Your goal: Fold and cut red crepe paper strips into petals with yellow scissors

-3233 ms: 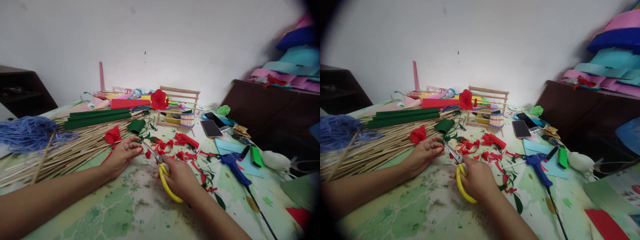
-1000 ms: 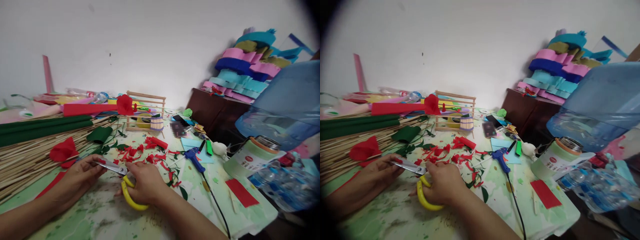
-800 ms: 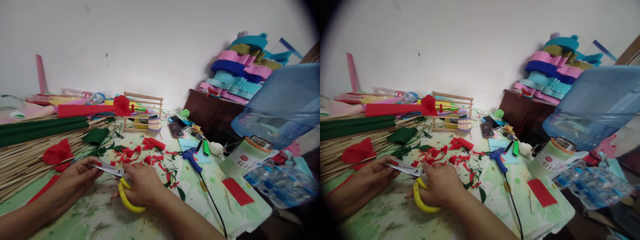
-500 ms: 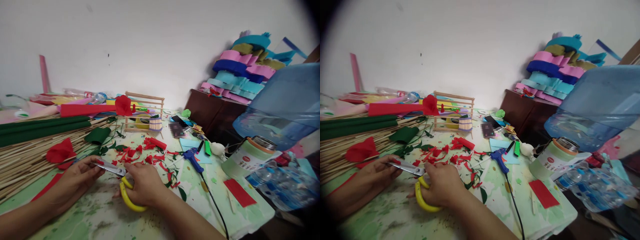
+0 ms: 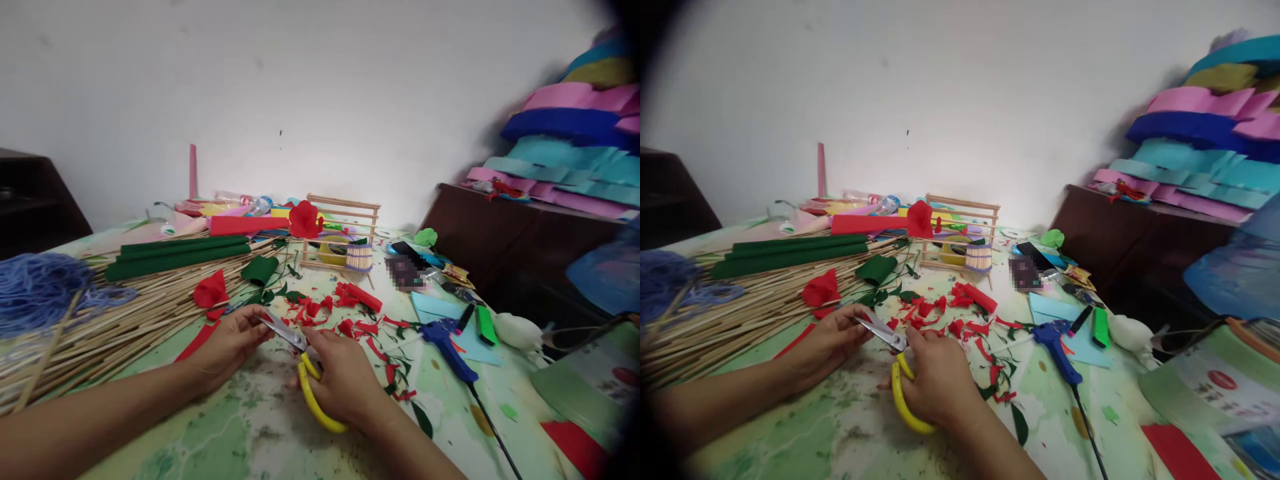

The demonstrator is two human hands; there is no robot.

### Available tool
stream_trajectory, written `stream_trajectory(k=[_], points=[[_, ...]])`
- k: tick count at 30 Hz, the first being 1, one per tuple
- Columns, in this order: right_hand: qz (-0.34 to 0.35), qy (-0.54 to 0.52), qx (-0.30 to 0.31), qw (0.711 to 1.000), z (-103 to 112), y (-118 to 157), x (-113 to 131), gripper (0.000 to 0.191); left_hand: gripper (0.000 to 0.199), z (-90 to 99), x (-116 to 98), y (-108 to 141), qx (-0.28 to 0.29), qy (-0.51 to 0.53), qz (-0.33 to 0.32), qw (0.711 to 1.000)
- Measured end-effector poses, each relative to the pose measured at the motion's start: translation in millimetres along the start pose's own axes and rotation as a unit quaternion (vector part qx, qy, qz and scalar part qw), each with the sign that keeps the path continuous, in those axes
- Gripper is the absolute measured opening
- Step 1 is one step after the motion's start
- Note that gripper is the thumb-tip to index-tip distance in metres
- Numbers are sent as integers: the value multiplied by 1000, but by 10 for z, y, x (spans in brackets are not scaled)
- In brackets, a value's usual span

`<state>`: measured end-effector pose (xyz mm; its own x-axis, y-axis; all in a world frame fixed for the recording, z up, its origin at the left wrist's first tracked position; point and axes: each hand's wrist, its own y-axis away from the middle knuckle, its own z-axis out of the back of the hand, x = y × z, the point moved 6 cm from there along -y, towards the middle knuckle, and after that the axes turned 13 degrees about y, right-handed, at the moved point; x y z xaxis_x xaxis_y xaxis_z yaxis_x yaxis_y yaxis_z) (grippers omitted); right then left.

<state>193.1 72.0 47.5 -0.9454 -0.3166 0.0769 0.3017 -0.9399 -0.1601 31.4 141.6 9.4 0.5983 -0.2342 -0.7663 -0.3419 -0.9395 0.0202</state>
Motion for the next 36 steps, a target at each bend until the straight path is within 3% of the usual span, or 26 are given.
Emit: stream_trajectory(k=[12, 28, 36], points=[[-5, -2, 1, 1000, -26, -8, -5, 55, 20, 2, 11, -10, 20, -3, 4, 1000], [2, -6, 15, 1000, -30, -7, -5, 53, 24, 24, 17, -5, 7, -8, 10, 1000], [1, 6, 14, 1000, -21, -9, -21, 55, 24, 19, 1, -42, 29, -27, 15, 999]])
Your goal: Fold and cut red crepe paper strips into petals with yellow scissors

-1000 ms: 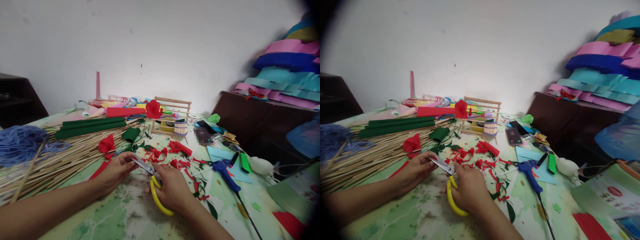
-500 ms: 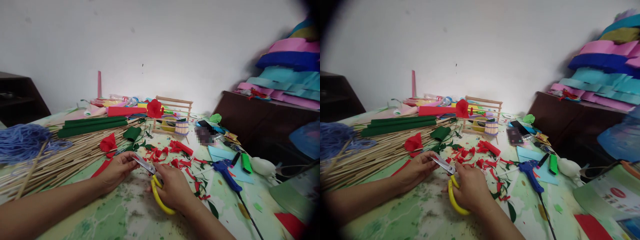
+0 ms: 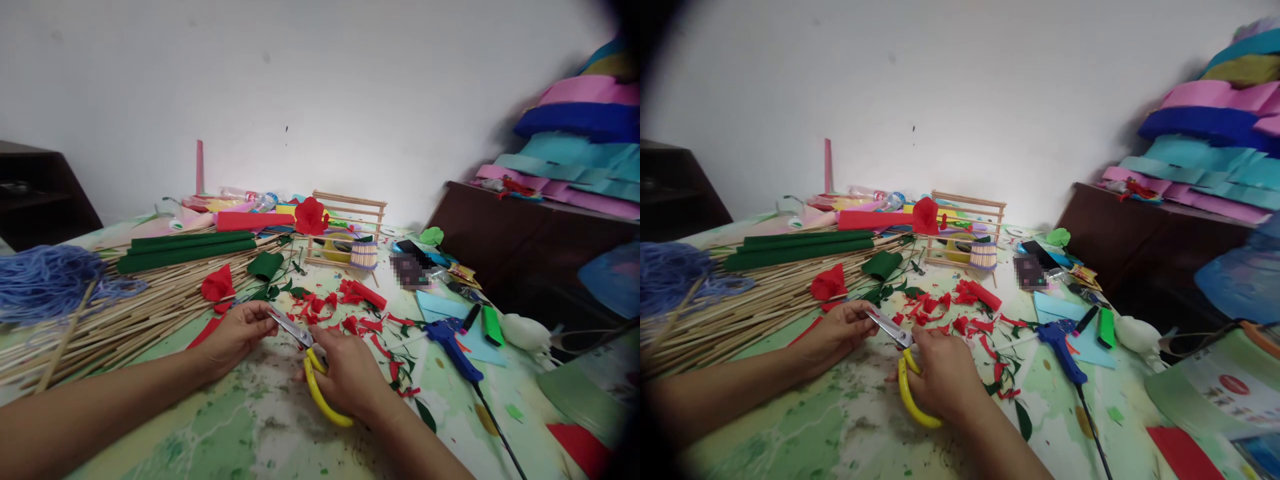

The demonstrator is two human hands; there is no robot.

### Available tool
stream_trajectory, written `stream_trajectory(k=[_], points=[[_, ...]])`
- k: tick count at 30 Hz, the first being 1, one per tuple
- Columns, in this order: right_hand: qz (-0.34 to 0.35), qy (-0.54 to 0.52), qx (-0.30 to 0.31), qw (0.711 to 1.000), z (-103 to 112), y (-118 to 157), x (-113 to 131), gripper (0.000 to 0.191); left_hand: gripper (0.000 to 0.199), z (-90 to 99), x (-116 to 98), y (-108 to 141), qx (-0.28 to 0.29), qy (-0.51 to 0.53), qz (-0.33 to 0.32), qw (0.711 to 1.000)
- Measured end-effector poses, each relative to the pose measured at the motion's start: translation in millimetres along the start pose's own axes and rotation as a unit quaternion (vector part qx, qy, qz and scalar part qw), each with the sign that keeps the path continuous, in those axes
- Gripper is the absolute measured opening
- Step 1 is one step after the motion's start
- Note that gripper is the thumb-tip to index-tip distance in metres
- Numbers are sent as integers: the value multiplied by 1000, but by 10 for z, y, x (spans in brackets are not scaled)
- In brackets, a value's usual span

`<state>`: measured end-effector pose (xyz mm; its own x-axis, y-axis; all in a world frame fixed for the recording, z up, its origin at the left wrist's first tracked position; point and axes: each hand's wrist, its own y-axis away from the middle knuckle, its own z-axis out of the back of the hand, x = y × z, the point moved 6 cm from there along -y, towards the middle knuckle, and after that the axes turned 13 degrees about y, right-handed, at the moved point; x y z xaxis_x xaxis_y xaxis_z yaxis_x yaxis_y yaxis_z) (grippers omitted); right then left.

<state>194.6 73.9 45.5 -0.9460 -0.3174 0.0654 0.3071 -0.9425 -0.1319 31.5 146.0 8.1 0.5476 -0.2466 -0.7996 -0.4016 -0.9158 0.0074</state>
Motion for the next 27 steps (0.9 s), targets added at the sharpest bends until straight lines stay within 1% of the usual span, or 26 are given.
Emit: stream_trajectory(k=[6, 9, 11, 13, 15, 17, 20, 22, 25, 27], points=[[3, 16, -5, 1000, 1, 12, -11, 46, 25, -18, -20, -16, -2, -11, 5, 1000], [-8, 14, -3, 1000, -8, 9, -37, 40, 24, -1, -31, -15, -27, -9, 11, 1000], [-30, 21, -1, 999, -28, -2, -80, 33, 23, 16, -39, -12, -45, 4, 11, 999], [-66, 45, 5, 997, -55, -17, -141, 28, 22, 20, -47, -9, -51, 17, 9, 999], [-102, 71, 16, 992, -78, -27, -199, 29, 21, 14, -55, -4, -49, 25, 6, 998], [-119, 85, 22, 989, -76, -28, -222, 30, 23, 14, -53, 7, -55, 26, 13, 998], [-102, 89, 2, 991, -17, -13, -167, 28, 27, 31, -30, 22, -70, 18, 35, 997], [-81, 98, -10, 992, 16, 3, -98, 30, 28, 44, -16, 16, -71, 18, 42, 996], [-64, 135, -17, 989, 39, 16, -15, 30, 33, 76, 20, -10, -73, 17, 54, 996], [-50, 158, -22, 986, 73, 5, -12, 28, 35, 99, 44, -29, -71, 12, 61, 996]])
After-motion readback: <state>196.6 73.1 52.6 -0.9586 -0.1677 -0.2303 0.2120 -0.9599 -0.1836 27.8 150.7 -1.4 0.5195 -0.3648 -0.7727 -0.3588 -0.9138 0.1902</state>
